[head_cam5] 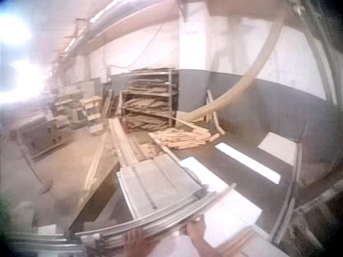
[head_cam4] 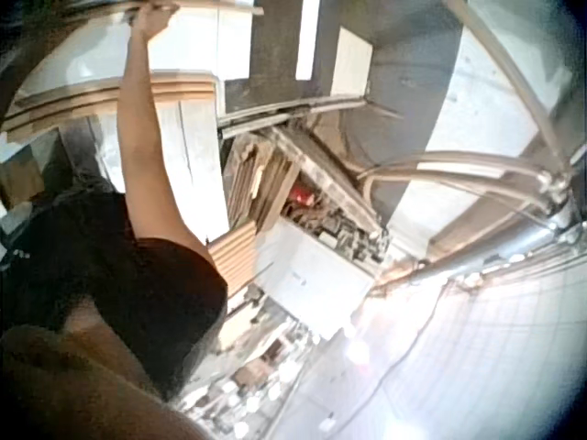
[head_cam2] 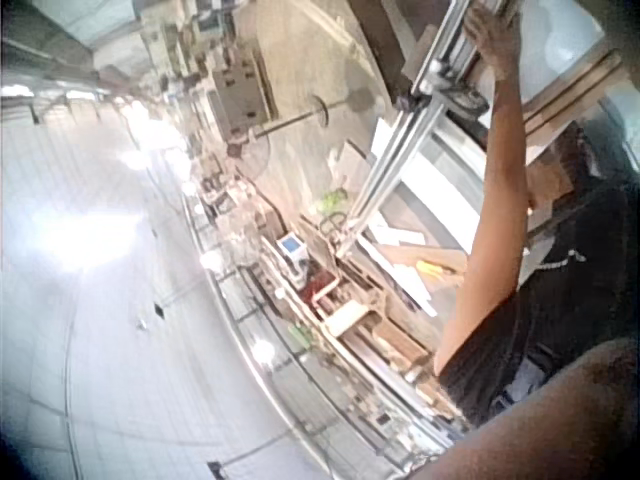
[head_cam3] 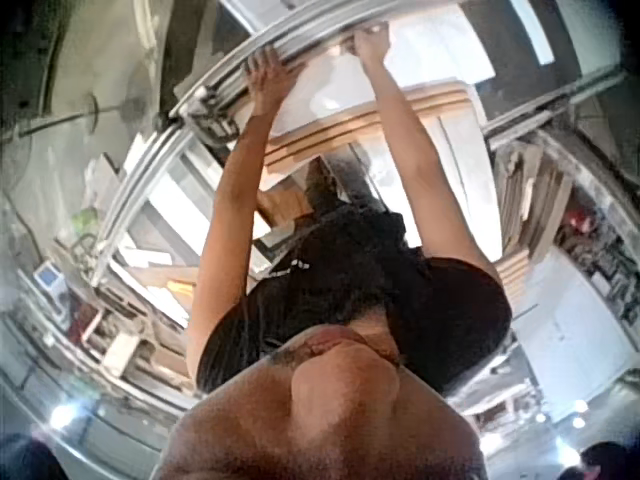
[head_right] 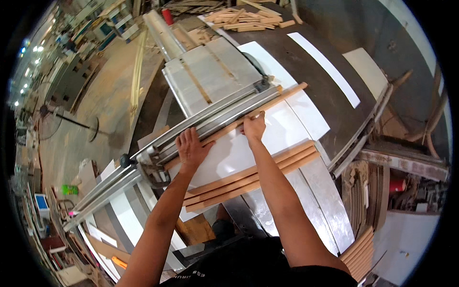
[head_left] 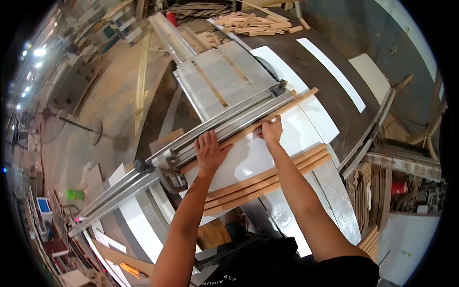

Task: The person uses a table saw to cut long wooden dowels into shorter segments. They feed the dowels through the saw blade one by one, collecting the cut pieces. After cutting, they gather the segments and stack them neatly on a cardboard sheet on the floor.

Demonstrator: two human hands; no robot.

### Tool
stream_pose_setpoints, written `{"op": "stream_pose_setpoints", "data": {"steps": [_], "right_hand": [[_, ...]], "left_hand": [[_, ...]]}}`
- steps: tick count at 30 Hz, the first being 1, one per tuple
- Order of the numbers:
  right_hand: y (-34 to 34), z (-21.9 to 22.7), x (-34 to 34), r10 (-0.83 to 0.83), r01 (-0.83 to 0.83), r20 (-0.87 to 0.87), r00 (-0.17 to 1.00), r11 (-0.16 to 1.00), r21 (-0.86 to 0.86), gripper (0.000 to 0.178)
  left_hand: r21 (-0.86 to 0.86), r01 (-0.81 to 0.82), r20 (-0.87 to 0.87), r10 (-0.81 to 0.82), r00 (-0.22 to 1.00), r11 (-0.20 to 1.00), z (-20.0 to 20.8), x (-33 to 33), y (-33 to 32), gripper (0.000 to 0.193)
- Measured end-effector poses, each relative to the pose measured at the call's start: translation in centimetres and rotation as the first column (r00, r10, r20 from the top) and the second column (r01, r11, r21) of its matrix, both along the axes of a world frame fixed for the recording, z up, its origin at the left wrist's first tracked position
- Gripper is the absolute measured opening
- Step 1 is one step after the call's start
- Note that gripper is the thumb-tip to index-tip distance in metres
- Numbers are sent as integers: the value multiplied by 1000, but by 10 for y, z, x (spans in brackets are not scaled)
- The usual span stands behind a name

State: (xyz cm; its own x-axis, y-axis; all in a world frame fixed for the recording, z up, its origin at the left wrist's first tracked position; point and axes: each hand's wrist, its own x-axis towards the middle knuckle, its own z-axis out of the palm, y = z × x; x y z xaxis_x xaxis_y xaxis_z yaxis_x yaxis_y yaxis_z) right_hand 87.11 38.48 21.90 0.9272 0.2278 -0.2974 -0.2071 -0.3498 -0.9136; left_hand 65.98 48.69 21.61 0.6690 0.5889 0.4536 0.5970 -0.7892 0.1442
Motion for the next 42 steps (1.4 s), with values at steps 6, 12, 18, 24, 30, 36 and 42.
{"op": "stream_pose_setpoints", "data": {"steps": [6, 12, 18, 24, 30, 36, 42], "right_hand": [[-8, 11, 31, -103, 105, 37, 994, 993, -46, 62], [-2, -9, 34, -14, 16, 41, 999, 999, -43, 63], [-1, -9, 34, -37, 38, 75, 997, 999, -21, 67], [-4, -16, 38, -30, 31, 75, 997, 999, -13, 67], [-3, -11, 37, -17, 18, 83, 996, 1000, -11, 68], [-2, -13, 37, -35, 36, 86, 996, 999, -4, 66], [0, -17, 38, -20, 23, 117, 993, 999, -31, 68]], "left_hand": [[63, 34, 31, -36, 999, 997, -2, 9, -3, 89], [45, 2, -3, -1, 1000, 999, -8, 6, 0, 91], [28, -7, -22, 7, 1000, 1000, -10, 11, 1, 92], [32, -8, -42, 9, 999, 999, -6, 14, -2, 90], [65, -5, -41, 8, 999, 998, -6, 13, -1, 90], [84, 15, -42, -12, 999, 996, -2, 15, -1, 90], [116, 8, -38, -3, 999, 993, -2, 15, -1, 89]]}}
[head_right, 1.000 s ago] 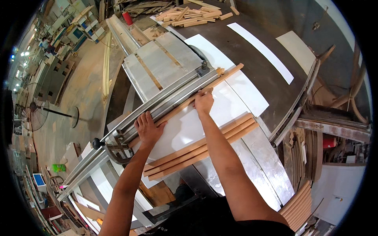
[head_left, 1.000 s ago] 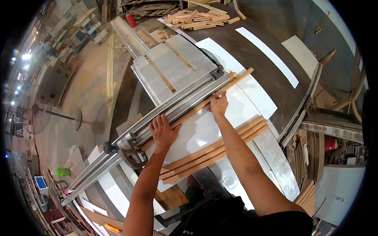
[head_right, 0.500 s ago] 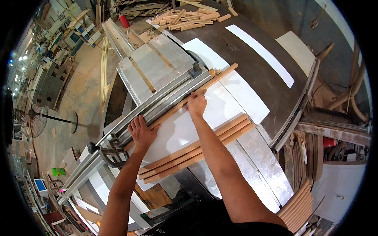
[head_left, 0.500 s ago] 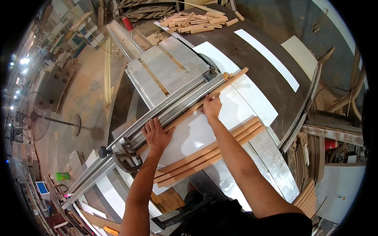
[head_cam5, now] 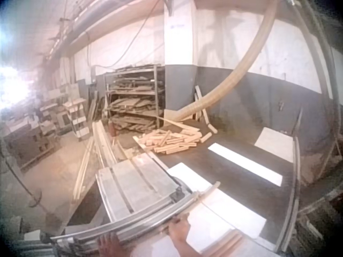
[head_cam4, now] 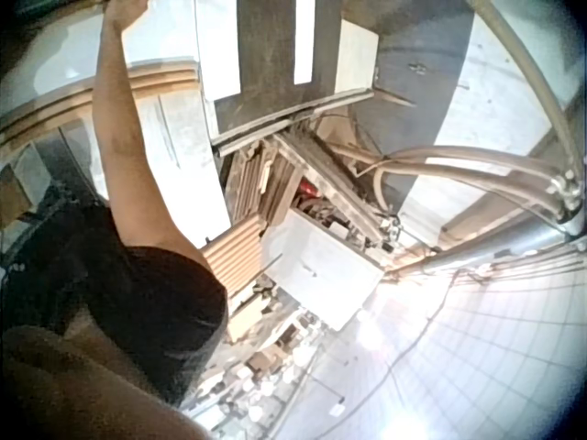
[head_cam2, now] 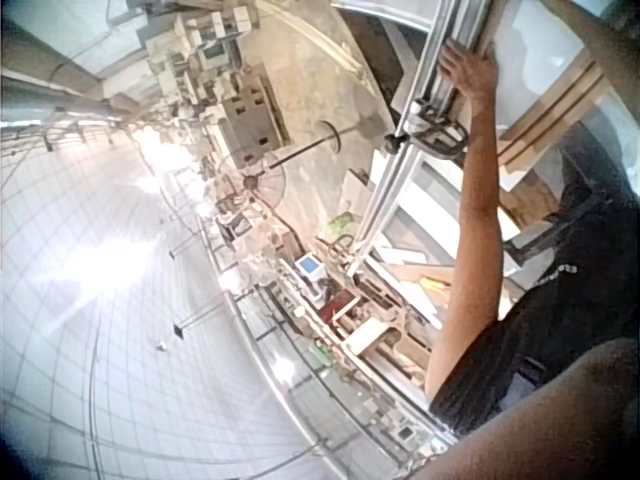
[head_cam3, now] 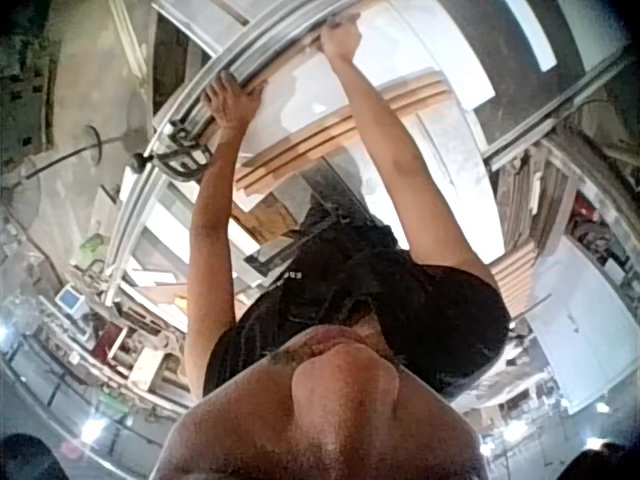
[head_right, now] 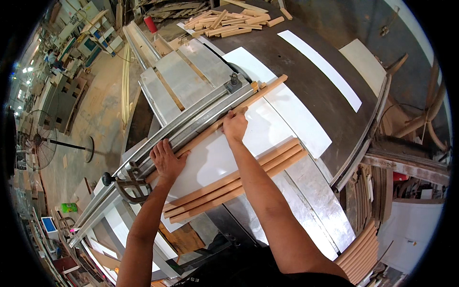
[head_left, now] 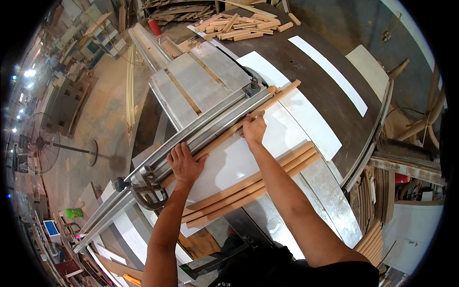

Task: The person uses a table saw to cut long wooden dowels into shorter segments. They feed the dowels through the saw blade one by one, collecting the cut pieces. After cutting, they gather the segments and stack them neatly on a cardboard sheet on the floor.

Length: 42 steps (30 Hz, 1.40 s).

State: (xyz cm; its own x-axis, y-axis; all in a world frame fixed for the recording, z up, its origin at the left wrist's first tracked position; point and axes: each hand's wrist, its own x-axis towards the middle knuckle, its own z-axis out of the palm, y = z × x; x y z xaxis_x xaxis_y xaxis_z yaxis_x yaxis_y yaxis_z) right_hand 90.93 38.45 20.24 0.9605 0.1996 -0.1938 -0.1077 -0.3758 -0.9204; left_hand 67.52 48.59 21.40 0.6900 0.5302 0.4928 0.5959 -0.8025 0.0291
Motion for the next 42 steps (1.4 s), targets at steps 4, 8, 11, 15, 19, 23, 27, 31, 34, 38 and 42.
{"op": "stream_pose_setpoints", "data": {"steps": [4, 8, 11, 15, 19, 23, 27, 31, 34, 38, 42], "right_hand": [[-1, -7, 4, 11, -11, -20, 1000, 1000, 6, 68], [1, -5, 0, 6, -6, 23, 1000, 1000, 4, 63], [-1, -3, 1, 11, -11, 0, 1000, 1000, 16, 67], [-1, -1, 4, 21, -20, -33, 999, 1000, 17, 67], [0, 3, 2, 17, -17, -13, 1000, 999, 29, 67], [0, 3, 2, 30, -30, -9, 1000, 999, 14, 68], [1, 5, 2, 26, -26, 5, 1000, 999, 24, 68], [2, -2, 4, 35, -35, 23, 999, 999, 16, 68], [1, -5, 4, 37, -34, 53, 998, 999, -39, 69], [2, -1, 0, 50, -49, 27, 998, 998, -40, 69], [-1, -21, 17, 59, -59, 9, 998, 997, -53, 50]], "left_hand": [[-46, -10, 5, 11, 1000, 999, -5, 1, -1, 91], [-37, -11, 13, 12, 1000, 999, -8, -2, 1, 91], [-45, -19, -8, 18, 1000, 999, -7, -1, 0, 91], [-75, -34, -22, 33, 999, 997, -9, 1, 0, 91], [-70, -38, -11, 38, 999, 997, -9, 1, 1, 92], [-27, -25, 11, 25, 1000, 999, -10, 2, 1, 92], [-82, -49, -19, 48, 999, 995, -9, 1, 1, 93], [-101, -51, -17, 49, 999, 994, -7, 1, 0, 93], [-117, -59, -17, 57, 998, 991, -6, 1, -1, 91], [-155, -85, 4, 86, 996, 984, -1, -1, -5, 89], [-203, -108, 74, 126, 989, 973, 10, 13, -21, 86]]}}
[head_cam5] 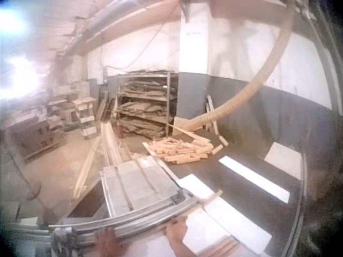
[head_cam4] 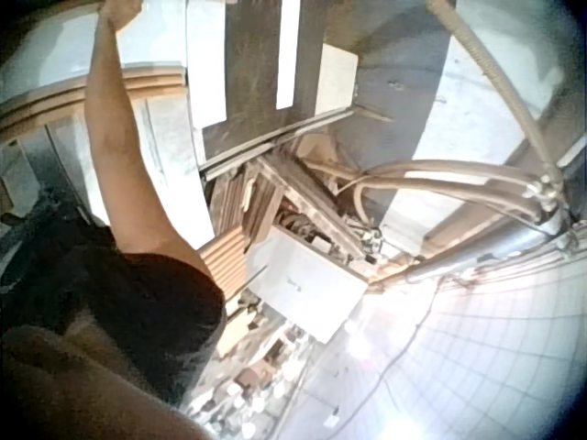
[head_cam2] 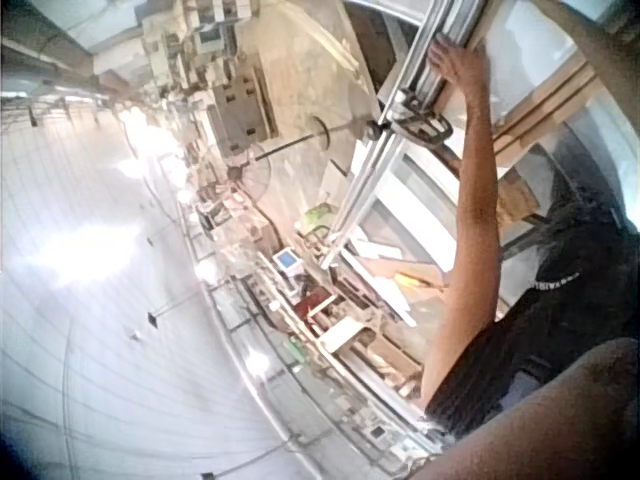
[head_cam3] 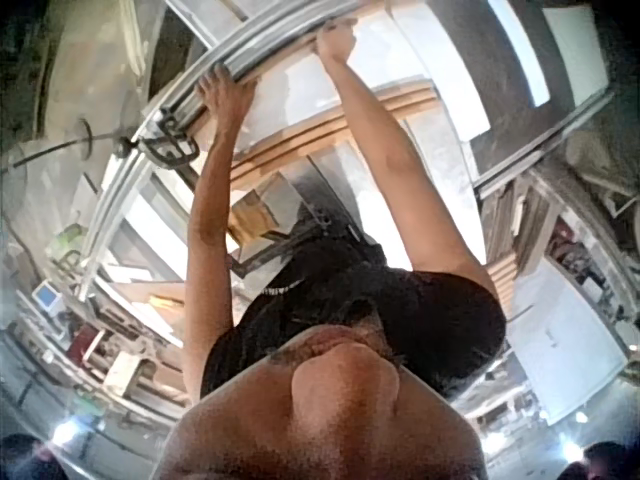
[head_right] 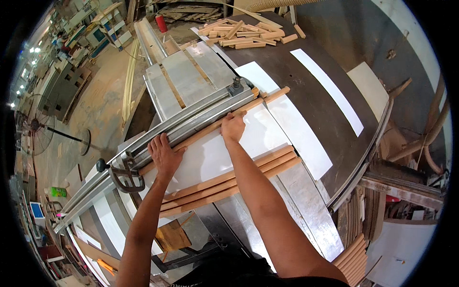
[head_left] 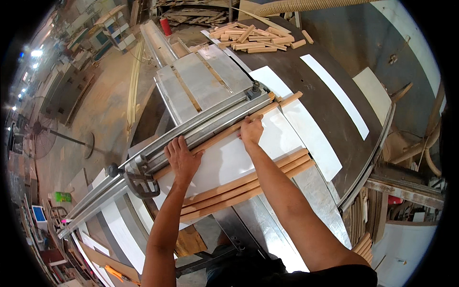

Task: The person uses a table saw to cut long wooden dowels into shorter segments. They feed the dowels through the saw blade one by one, collecting the cut pieces. After cutting, they gather the segments and stack them neatly on a cardboard sheet on the floor.

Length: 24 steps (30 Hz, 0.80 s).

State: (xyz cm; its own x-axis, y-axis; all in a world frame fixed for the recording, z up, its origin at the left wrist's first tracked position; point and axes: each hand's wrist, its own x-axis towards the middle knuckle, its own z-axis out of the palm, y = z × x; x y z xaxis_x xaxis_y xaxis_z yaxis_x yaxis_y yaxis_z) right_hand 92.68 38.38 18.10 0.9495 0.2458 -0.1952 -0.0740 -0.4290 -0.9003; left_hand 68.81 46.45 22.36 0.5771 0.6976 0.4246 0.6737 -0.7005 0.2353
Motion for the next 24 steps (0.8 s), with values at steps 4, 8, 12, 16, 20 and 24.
{"op": "stream_pose_setpoints", "data": {"steps": [4, 8, 12, 16, 20, 24], "right_hand": [[5, 4, -4, 3, -3, -11, 1000, 1000, -9, 37], [4, 23, -15, 36, -37, -69, 997, 999, -7, 36], [1, 17, -7, 26, -28, -43, 999, 999, -45, 50], [0, 19, -10, 41, -43, -43, 998, 998, -37, 50], [-3, 27, -12, 27, -31, -70, 997, 999, -45, 50], [-5, 36, -22, 4, -6, -69, 998, 1000, -26, 45]], "left_hand": [[-12, -20, 36, 20, 999, 1000, 7, 0, -3, 80], [-51, -65, 19, 66, 998, 997, 10, -4, -3, 76], [-51, -57, 30, 59, 998, 997, 12, -1, -6, 81], [-72, -72, 19, 73, 997, 995, 13, -3, -7, 76], [-66, -66, 28, 68, 997, 996, 16, -5, -9, 77], [-83, -53, 14, 54, 998, 995, 20, -11, -9, 80]]}}
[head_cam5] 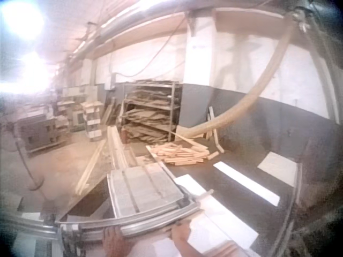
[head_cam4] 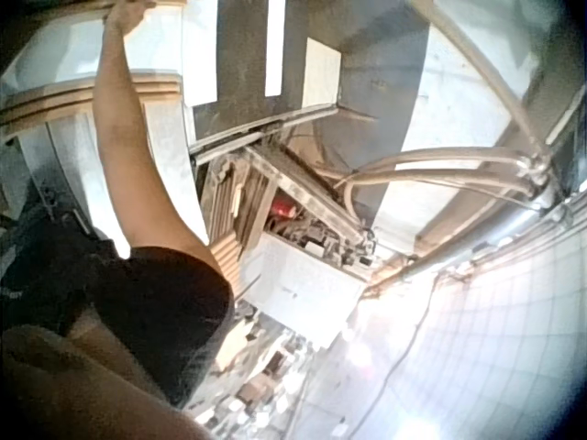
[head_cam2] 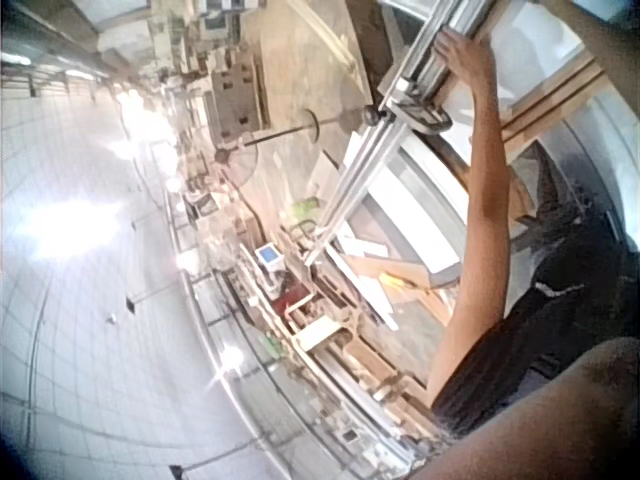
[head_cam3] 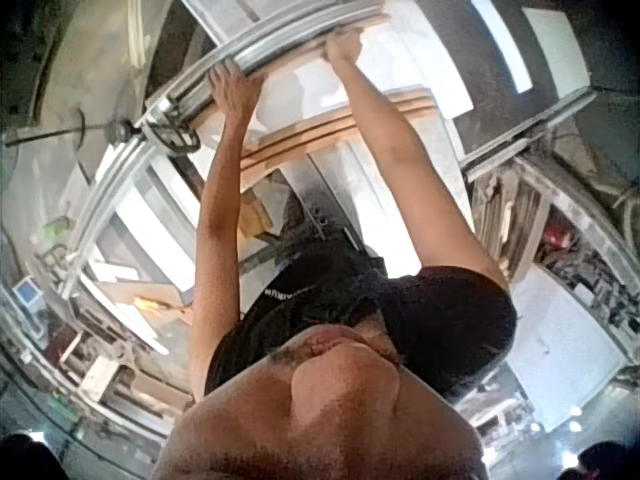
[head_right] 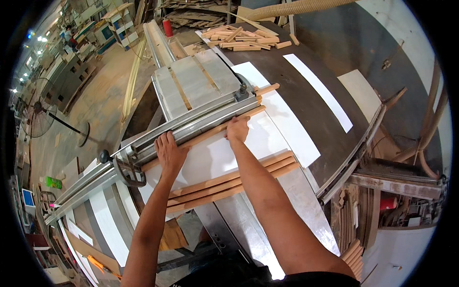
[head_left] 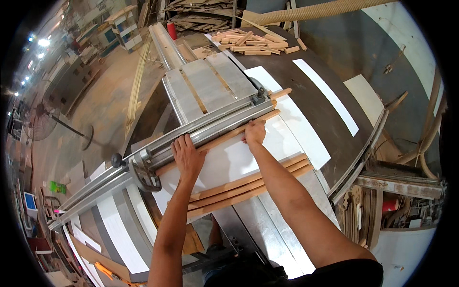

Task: The person uses a table saw to cut long wooden dowels into shorter segments. They feed the dowels through the saw blade one by one, collecting the cut pieces. After cutting, they gather the segments and stack them neatly on a cardboard sheet on the floor.

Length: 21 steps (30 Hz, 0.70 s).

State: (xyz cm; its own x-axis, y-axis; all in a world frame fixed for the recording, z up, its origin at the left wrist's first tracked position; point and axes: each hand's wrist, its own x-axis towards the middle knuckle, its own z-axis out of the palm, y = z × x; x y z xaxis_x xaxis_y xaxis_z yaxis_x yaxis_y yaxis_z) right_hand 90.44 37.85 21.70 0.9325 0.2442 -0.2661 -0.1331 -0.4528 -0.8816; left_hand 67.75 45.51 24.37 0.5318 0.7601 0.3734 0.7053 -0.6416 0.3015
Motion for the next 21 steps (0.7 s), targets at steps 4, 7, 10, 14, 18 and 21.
{"op": "stream_pose_setpoints", "data": {"steps": [4, 7, 10, 14, 18, 21], "right_hand": [[-11, -5, 2, -40, 40, -2, 999, 999, -7, 60], [-29, -10, 2, -61, 61, 0, 998, 998, -8, 58], [-59, 12, -22, -109, 115, -140, 984, 993, 33, 56], [-122, 31, -43, -191, 211, -228, 955, 975, 64, 61], [-230, 23, -80, -190, 201, -71, 979, 958, 206, 57], [-318, 48, -144, -142, 171, -125, 982, 948, 267, 42]], "left_hand": [[3, 80, 1, -80, 997, 997, -2, -7, -5, 87], [4, 125, 0, -125, 992, 992, -6, -10, -18, 93], [-18, 239, -27, -239, 971, 971, -23, -26, -52, 93], [-351, 412, -72, -462, 884, 841, -19, -32, -88, 91], [-332, 521, -117, -583, 804, 786, -4, -51, -139, 91], [-241, 566, -51, -593, 804, 788, -6, -76, -177, 89]]}}
